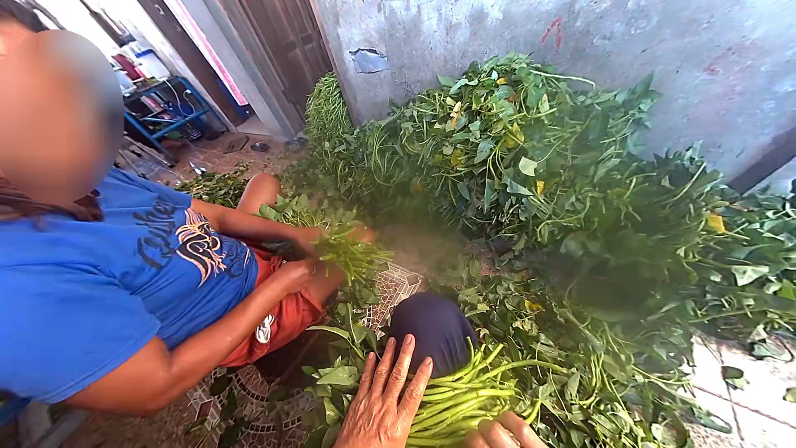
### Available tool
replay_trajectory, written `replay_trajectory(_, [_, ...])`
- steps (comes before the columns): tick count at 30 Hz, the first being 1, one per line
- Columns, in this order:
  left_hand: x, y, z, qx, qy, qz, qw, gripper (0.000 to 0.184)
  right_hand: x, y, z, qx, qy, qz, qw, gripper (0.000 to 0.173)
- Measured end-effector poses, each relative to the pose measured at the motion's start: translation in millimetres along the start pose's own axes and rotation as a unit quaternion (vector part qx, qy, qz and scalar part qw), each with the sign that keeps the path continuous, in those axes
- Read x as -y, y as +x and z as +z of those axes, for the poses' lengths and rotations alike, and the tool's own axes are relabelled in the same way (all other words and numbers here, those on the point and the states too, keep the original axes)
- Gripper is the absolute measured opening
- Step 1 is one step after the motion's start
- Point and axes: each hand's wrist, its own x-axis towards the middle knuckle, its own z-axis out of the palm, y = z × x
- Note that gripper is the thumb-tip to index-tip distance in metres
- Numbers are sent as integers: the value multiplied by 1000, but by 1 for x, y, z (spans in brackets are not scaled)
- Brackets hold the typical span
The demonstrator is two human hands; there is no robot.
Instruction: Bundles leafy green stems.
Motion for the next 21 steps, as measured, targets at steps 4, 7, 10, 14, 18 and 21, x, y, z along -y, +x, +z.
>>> replay_trajectory(4, [-9, 2, -2, -1, 6, -28, 1000, 143, -13, 8, 11, -48, -44, -19, 998, 17])
replay_trajectory(7, [-14, 2, -1, -1, 12, -57, 998, 140, -18, 4, 22, -75, -50, -29, 996, 19])
replay_trajectory(10, [-18, 0, 2, 3, 30, -73, 997, 138, -22, -5, 27, -68, -37, -34, 996, 18])
replay_trajectory(14, [-20, 1, 0, 10, 33, -86, 996, 137, -37, -8, 23, -41, -32, -19, 998, 18])
replay_trajectory(18, [-22, 2, 0, 18, 36, -87, 995, 134, -52, -7, 27, -42, 4, -3, 999, 20])
replay_trajectory(21, [-21, 2, 1, 12, 40, -81, 996, 134, -59, -6, 28, -49, 16, 22, 998, 19])
